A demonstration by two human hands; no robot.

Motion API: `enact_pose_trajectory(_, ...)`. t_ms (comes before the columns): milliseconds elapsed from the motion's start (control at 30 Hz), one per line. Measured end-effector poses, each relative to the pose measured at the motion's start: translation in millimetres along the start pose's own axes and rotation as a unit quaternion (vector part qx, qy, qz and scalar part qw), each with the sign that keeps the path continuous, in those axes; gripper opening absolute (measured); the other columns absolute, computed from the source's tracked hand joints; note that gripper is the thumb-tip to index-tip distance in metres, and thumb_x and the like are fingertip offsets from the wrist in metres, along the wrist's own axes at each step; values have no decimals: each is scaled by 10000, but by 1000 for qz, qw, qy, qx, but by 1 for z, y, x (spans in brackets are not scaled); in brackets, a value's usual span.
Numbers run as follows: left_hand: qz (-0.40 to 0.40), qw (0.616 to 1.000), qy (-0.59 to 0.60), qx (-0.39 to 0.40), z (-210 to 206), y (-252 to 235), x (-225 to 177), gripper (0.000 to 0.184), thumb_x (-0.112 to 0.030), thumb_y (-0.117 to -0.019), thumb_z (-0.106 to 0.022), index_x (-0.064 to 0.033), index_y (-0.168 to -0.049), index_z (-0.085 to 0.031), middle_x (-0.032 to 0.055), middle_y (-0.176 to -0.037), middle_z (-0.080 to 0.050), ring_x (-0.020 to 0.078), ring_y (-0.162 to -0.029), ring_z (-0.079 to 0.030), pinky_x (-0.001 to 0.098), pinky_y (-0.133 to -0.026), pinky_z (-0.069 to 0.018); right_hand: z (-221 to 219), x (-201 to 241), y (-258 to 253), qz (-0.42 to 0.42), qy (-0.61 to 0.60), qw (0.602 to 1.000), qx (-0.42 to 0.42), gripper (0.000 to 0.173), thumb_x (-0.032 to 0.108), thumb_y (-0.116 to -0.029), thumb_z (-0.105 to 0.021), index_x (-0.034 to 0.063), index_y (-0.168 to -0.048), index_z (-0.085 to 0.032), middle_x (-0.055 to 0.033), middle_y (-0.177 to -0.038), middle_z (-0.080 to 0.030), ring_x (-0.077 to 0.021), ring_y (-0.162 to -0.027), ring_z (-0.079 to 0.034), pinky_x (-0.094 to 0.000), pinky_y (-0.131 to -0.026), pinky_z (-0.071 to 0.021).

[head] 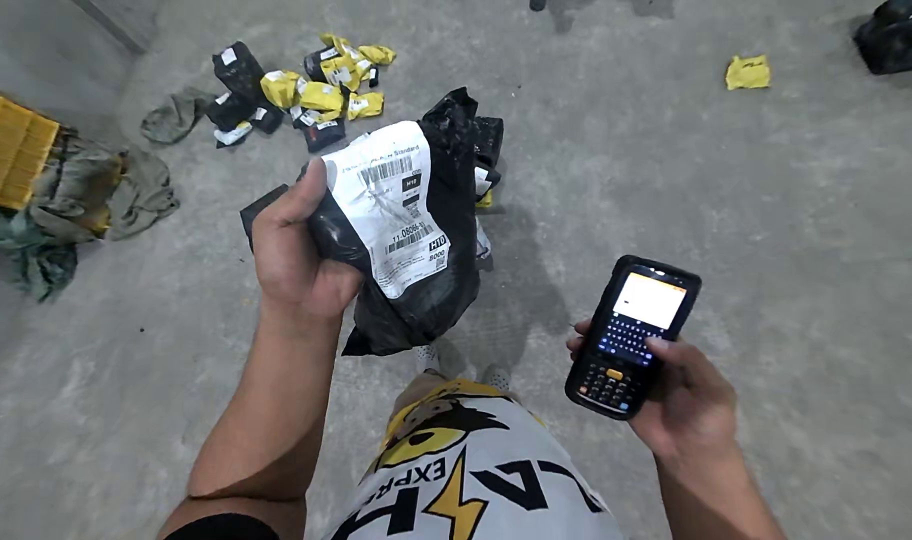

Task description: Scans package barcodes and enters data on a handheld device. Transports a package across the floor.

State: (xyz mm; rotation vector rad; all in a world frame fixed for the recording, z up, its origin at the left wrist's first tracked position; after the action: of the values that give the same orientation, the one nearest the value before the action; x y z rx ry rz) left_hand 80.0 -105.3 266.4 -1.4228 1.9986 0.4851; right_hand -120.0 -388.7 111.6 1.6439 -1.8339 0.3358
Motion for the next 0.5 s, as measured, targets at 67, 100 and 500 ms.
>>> enact_pose_trajectory(67, 1, 999, -31, -32, 8, 3, 3, 355, -303, -1095, -403, -55, -1199, -634, 127, -1126, -708, 214, -1060, -704, 434, -944, -593, 3, 0, 0, 0, 8, 1000, -14, 599, 335, -850, -739, 56, -1315, -486, -278, -1150, -680, -410, -991, -717, -533, -829, -617)
enact_pose_trajectory(100, 0, 998, -43, -50, 13, 4, 5, 347, -301, -1096, -410, -56, -1213, -627, 124, -1132, -703, 211, -1060, -700, 431, -944, -590, 3, -1, 0, -1, 13, 1000, -16, 606, 343, -848, -741, 63, -1318, -482, -274, -1149, -680, -408, -989, -718, -531, -829, -617)
enact_pose_trajectory(500, -31, 914, -60, -400, 159, 17, 65, 272, -174, -1056, -518, -6, -1271, -528, 176, -1116, -646, 258, -993, -669, 469, -859, -584, 19, 5, 1, 7, 16, 999, -39, 663, 398, -801, -789, 65, -1308, -522, -276, -1138, -689, -415, -971, -722, -526, -805, -621)
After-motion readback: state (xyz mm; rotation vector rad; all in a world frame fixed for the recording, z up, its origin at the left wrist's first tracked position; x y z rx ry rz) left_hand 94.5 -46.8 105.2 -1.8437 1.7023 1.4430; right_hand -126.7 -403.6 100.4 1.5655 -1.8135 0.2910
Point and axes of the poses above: each hand's wrist, its own y-axis away from the middle knuckle, its own z-axis out of the back of the hand, x = y × z, the point moved 9 cm from there along -y, towards the middle knuckle
